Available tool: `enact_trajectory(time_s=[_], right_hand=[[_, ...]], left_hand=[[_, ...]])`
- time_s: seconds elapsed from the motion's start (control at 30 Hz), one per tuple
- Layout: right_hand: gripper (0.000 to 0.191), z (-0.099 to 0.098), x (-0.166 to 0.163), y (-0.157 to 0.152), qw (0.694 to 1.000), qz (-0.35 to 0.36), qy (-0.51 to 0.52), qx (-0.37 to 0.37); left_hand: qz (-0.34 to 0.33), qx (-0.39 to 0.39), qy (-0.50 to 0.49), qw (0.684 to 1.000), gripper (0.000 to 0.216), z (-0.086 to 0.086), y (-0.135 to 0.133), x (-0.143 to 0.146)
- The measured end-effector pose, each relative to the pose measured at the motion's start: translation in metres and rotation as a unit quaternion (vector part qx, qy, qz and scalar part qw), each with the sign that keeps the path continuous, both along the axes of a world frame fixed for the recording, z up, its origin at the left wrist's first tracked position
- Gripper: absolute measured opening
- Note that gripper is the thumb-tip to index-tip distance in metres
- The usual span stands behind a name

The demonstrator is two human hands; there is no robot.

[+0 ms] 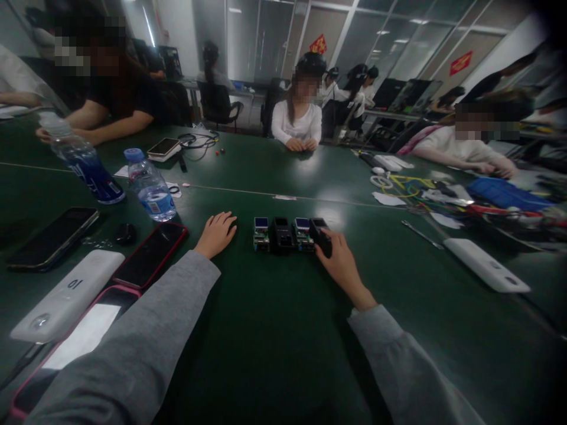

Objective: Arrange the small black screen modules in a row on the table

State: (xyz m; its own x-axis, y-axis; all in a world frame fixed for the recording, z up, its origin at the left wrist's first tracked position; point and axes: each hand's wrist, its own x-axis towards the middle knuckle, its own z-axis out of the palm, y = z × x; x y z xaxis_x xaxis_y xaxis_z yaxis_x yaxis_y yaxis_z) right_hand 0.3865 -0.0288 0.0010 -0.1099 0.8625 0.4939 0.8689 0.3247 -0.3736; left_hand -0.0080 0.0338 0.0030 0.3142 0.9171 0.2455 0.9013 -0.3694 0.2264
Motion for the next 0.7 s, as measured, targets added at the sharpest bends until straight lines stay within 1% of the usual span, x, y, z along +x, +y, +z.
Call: enact_trajectory(time_s=[0.1,0.17,0.27,0.37,0.53,0.6,0.7], right_hand=[[0.051,0.0,0.0,0.0,1.0,0.0,0.002,-0.001],[0.052,-0.001,0.0,0.0,1.0,-0.007,0.001,-0.007],[0.053,-0.001,0.0,-0.001,1.0,-0.014,0.001,-0.014],[0.053,-0.001,-0.001,-0.002,1.0,-0.019,0.002,-0.012],[0.053,0.0,-0.003,-0.003,1.0,-0.017,0.004,-0.009],[0.051,0.002,-0.003,-0.004,1.0,-0.013,0.008,-0.008],[0.049,0.003,-0.004,-0.005,1.0,-0.013,0.013,-0.008]], left_hand=[[0.017,0.015,0.013,1.0,0.029,0.009,-0.004,0.003],[0.028,0.014,0.035,0.999,0.026,0.015,-0.007,0.005],[0.034,-0.032,0.061,0.997,0.033,0.02,-0.012,0.006],[0.058,-0.078,0.086,0.992,0.044,0.021,-0.017,0.007],[0.107,-0.106,0.103,0.983,0.058,0.026,-0.024,0.012],[0.109,-0.11,0.104,0.982,0.06,0.028,-0.026,0.013],[0.094,-0.105,0.107,0.984,0.063,0.03,-0.027,0.013]])
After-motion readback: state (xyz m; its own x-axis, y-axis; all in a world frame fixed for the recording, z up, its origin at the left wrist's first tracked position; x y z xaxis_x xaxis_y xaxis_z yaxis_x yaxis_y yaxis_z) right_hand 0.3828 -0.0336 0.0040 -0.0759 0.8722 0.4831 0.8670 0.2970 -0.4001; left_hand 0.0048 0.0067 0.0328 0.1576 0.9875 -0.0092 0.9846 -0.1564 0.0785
